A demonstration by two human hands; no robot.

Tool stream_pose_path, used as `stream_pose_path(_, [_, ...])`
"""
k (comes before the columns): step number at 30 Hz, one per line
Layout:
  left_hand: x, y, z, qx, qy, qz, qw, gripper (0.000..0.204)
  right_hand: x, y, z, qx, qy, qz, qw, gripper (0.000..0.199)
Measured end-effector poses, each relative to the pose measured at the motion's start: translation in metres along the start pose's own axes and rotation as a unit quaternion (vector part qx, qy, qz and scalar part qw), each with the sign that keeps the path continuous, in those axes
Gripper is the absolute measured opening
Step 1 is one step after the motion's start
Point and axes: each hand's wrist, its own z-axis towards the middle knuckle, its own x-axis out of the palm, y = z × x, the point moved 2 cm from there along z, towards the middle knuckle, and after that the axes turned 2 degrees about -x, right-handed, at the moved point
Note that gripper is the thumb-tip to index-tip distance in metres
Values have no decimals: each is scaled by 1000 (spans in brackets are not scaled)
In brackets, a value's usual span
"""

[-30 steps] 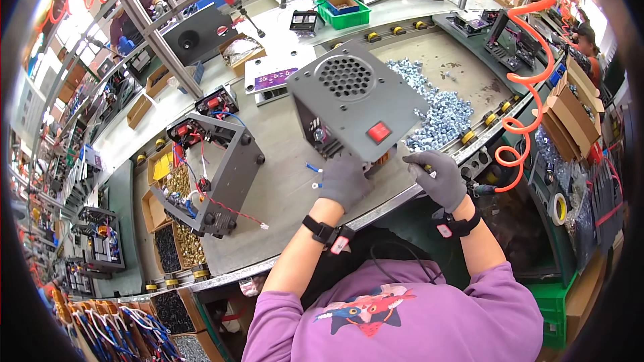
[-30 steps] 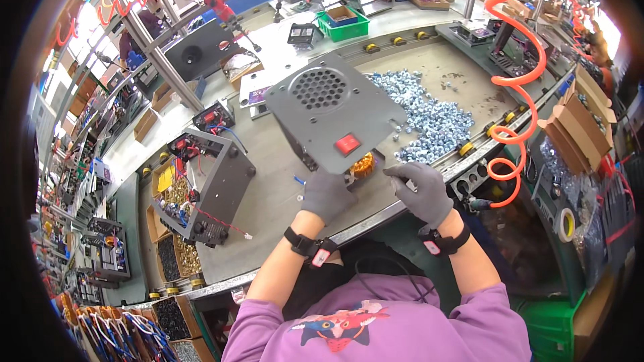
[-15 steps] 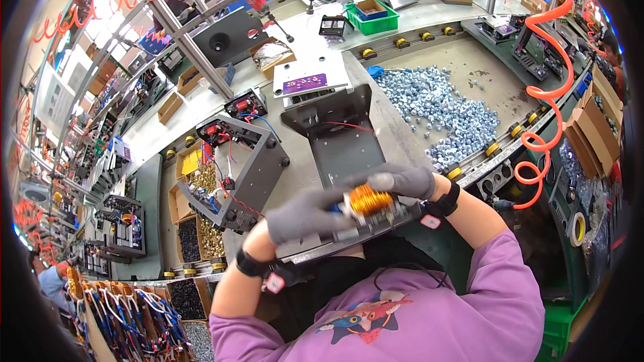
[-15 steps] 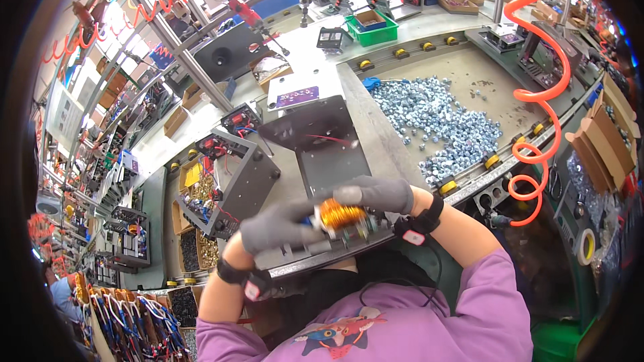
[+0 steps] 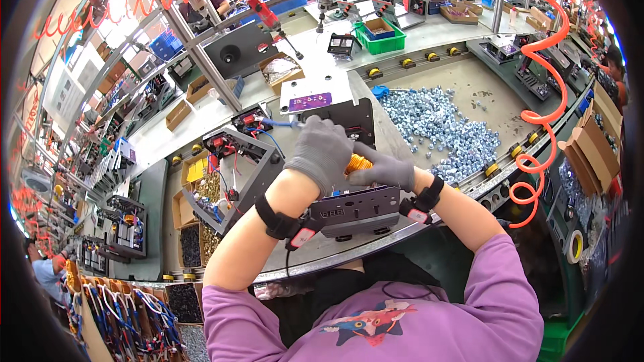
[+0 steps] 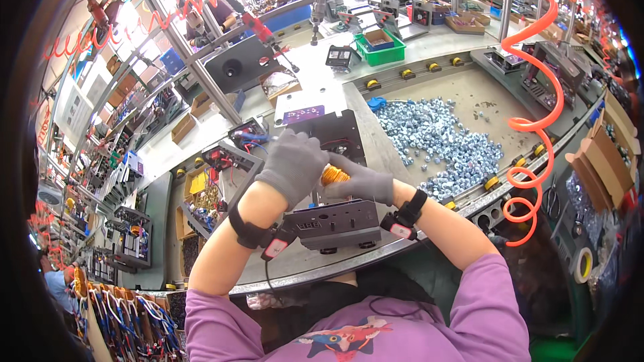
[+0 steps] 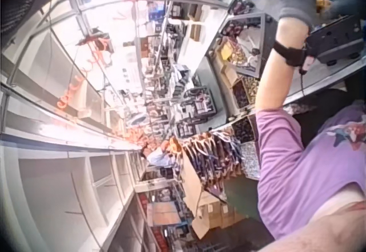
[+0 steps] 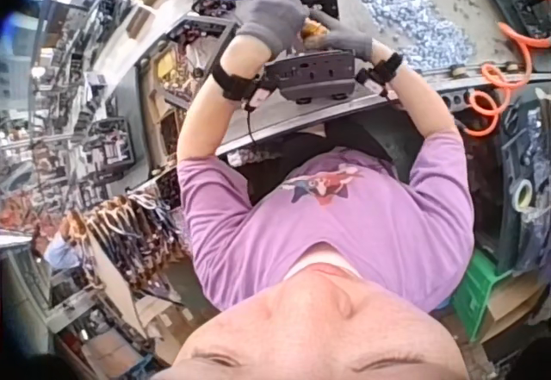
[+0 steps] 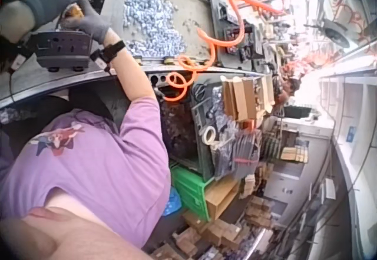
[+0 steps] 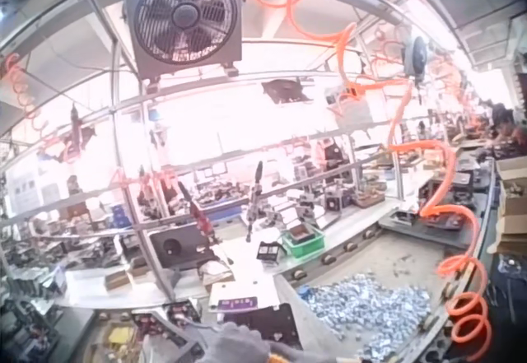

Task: The person uses a power screwdriver to drive screws into a metal housing, sets it aside, and picks up a circuit board and transformer. They place these components into a new housing and drive more screws into the assembly.

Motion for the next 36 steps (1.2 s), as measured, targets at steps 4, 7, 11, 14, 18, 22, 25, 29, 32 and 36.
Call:
stream_pose_path(4, [-6,12,-16,-89,123,-172,973,14,-5,18,-8,-9,-158,-401,902,98])
stream_pose_path(7, [-5,6,-24,-72,30,-223,972,11,-22,8,-30,-100,-256,-530,802,94])
stream_pose_path(11, [12,6,-43,1,-177,-138,974,11,-51,9,-45,94,-141,-428,888,81])
stream_pose_path(14, [44,7,-62,-12,-226,-136,965,10,-56,42,-77,113,-68,-375,918,69])
stream_pose_path(18, [88,-32,-69,-75,-262,-157,949,17,-23,56,-118,37,-128,-579,804,55])
stream_pose_path(22, [114,-53,-56,-159,-173,-249,940,29,-29,33,-118,49,-145,-691,707,55])
stream_pose_path(25, [103,-55,-41,-198,-176,-273,925,31,-57,17,-115,196,-38,-723,661,50])
stream_pose_path(29, [76,-63,-55,-301,-338,-570,685,28,-90,29,-108,44,-58,-651,755,53])
stream_pose_path(32, [67,-124,-66,-401,-300,-635,589,28,-67,47,-64,109,-83,-511,849,53])
stream_pose_path(36, [42,-148,-25,-477,-332,-802,138,36,-64,-6,-49,146,-41,-531,834,59])
